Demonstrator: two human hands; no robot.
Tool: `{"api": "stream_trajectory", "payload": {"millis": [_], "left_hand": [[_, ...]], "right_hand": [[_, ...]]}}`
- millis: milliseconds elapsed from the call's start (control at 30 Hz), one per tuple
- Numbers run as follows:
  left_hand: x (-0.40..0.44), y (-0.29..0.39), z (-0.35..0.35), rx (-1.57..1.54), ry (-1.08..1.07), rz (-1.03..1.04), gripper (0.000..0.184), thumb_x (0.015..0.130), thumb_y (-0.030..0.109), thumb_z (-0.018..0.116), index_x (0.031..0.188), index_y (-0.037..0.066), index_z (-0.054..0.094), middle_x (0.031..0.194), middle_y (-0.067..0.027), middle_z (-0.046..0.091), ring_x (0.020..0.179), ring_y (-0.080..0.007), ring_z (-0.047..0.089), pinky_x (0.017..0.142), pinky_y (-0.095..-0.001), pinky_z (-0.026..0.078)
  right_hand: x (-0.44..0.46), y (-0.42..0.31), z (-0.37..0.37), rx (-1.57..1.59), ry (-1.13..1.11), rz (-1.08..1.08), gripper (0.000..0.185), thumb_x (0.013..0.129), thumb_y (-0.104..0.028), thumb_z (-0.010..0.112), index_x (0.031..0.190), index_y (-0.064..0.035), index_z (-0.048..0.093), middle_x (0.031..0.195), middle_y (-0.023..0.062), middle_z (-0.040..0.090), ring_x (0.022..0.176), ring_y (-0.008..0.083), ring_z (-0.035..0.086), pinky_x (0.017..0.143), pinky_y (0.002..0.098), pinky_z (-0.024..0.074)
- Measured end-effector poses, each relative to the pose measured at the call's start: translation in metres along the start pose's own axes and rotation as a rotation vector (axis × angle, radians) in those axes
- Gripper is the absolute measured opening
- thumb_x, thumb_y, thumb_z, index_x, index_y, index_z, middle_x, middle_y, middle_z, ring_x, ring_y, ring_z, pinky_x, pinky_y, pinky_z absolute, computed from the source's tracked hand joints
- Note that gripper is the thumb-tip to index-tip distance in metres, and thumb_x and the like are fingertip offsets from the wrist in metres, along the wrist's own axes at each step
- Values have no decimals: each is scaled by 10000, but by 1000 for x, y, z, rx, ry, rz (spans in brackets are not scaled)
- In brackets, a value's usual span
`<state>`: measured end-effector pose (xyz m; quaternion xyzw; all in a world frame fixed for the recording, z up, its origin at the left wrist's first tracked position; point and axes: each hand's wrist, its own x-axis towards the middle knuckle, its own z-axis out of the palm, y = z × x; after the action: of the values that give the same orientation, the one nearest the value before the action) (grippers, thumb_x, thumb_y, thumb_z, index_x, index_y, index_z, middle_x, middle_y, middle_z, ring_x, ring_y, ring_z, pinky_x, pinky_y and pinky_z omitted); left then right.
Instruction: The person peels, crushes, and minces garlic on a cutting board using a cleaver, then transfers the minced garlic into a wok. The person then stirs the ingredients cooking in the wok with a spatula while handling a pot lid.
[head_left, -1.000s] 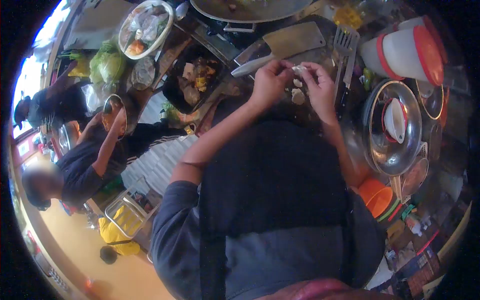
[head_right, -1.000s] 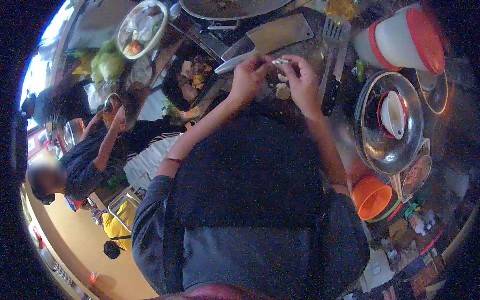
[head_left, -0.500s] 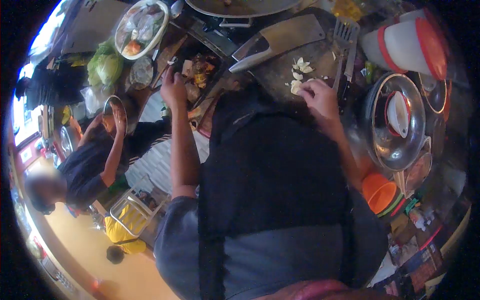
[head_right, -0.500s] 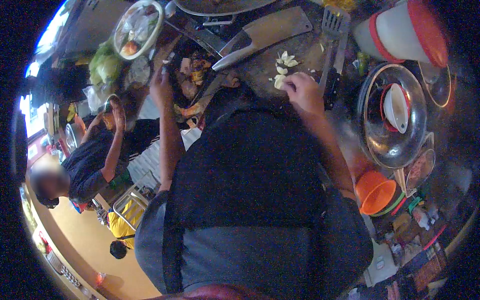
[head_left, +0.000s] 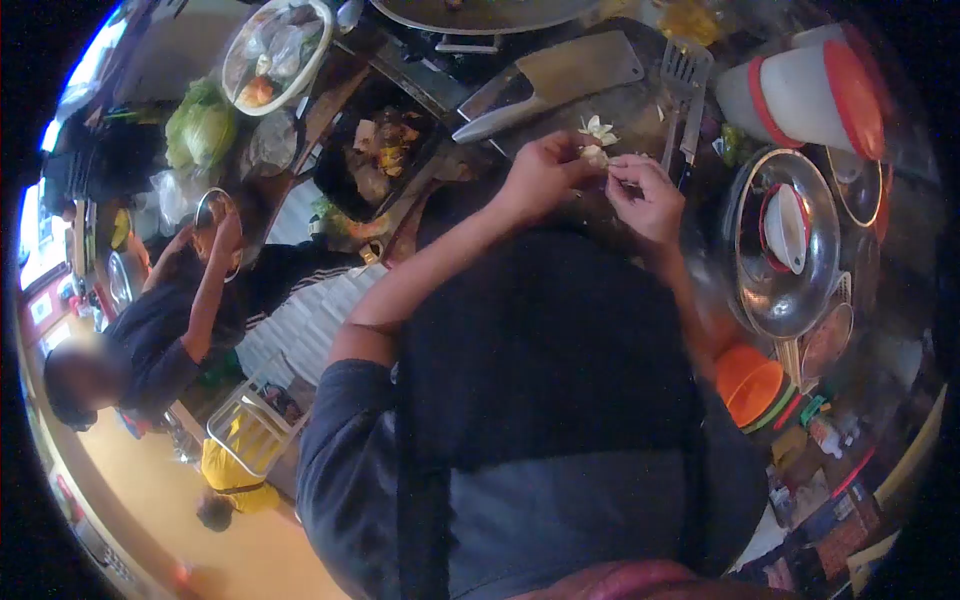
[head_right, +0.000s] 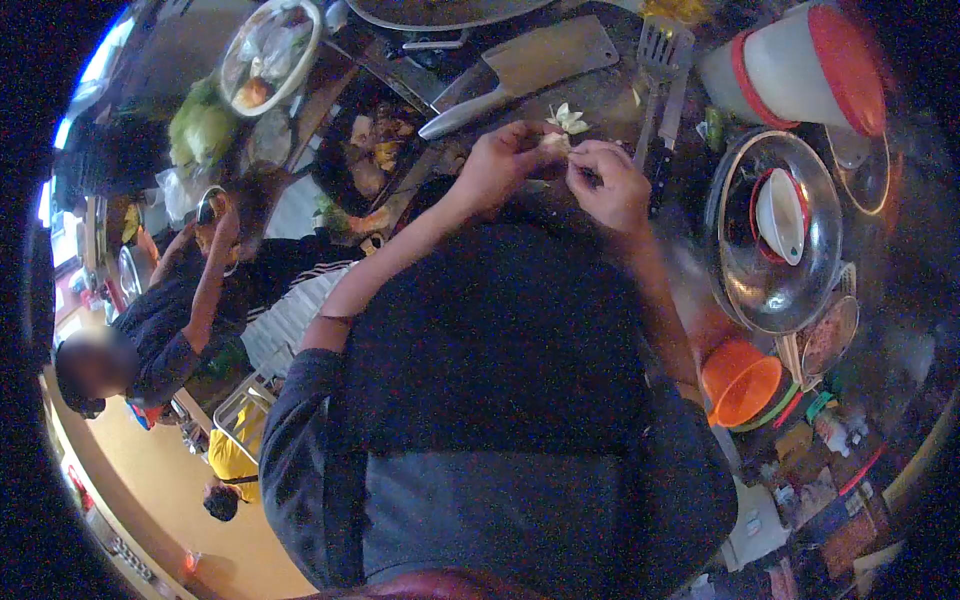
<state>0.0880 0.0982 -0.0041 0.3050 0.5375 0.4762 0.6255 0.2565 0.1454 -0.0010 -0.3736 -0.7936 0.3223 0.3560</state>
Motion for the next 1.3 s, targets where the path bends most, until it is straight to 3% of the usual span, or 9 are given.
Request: {"api": "stream_trajectory", "payload": {"millis": [133,200,267,467,600,767,867,1067,1300], "left_hand": [[-2,0,-2,-477,-46,-145,285,873,37,601,1145,-5,527,1064,-117,622,931,-212,636,809,-319,529],[1,-3,-3,-502,-51,-145,291,866,10,589,1147,-3,518,1062,-119,619,936,-213,632,814,-322,526],[1,-8,-4,-526,-55,-147,299,860,-16,578,1150,0,509,1059,-121,617,941,-213,628,819,-324,523],[1,-6,-5,-550,-44,-36,315,833,-69,575,1134,1,512,1061,-123,606,953,-223,617,842,-330,514],[1,-9,-2,-500,-24,32,321,833,-72,579,1138,-2,508,1063,-116,603,940,-218,612,861,-330,507],[-3,-7,4,-49,180,177,339,816,18,667,1133,7,547,1081,-92,610,970,-181,596,868,-309,492],[-10,9,5,172,172,79,348,793,111,728,1105,21,604,1071,-75,639,972,-138,593,858,-285,479],[-8,-2,9,457,196,237,281,823,199,709,1015,-1,661,914,-86,697,820,-123,632,762,-283,505],[-5,-4,1,706,302,355,213,822,162,661,1006,58,684,924,-136,684,852,-298,667,765,-346,517]], "right_hand": [[-11,14,15,184,152,83,154,715,-32,743,827,-36,637,912,90,674,861,178,647,755,296,518],[-12,17,20,280,194,183,139,733,-37,738,824,-33,633,907,77,674,850,154,638,755,286,512],[-11,17,23,449,188,523,148,761,-20,716,880,-35,631,910,59,668,831,126,617,744,256,497],[-12,32,31,1049,159,686,234,839,-78,674,1060,-28,613,929,50,654,816,102,601,736,232,481],[-1,5,15,1062,21,876,253,856,-142,674,1074,-20,630,949,50,660,819,105,605,746,229,476],[1,-1,11,366,100,644,192,850,-155,680,975,-10,687,924,59,692,832,140,634,766,250,479],[-2,3,10,215,18,574,190,840,-155,683,983,-30,692,918,70,699,835,141,637,778,260,478],[-9,15,20,162,20,526,167,848,-160,666,948,-27,676,894,81,696,829,146,633,769,279,473],[-4,1,9,191,-16,544,147,874,-148,636,936,-17,662,861,64,680,782,145,625,724,276,477]]}}
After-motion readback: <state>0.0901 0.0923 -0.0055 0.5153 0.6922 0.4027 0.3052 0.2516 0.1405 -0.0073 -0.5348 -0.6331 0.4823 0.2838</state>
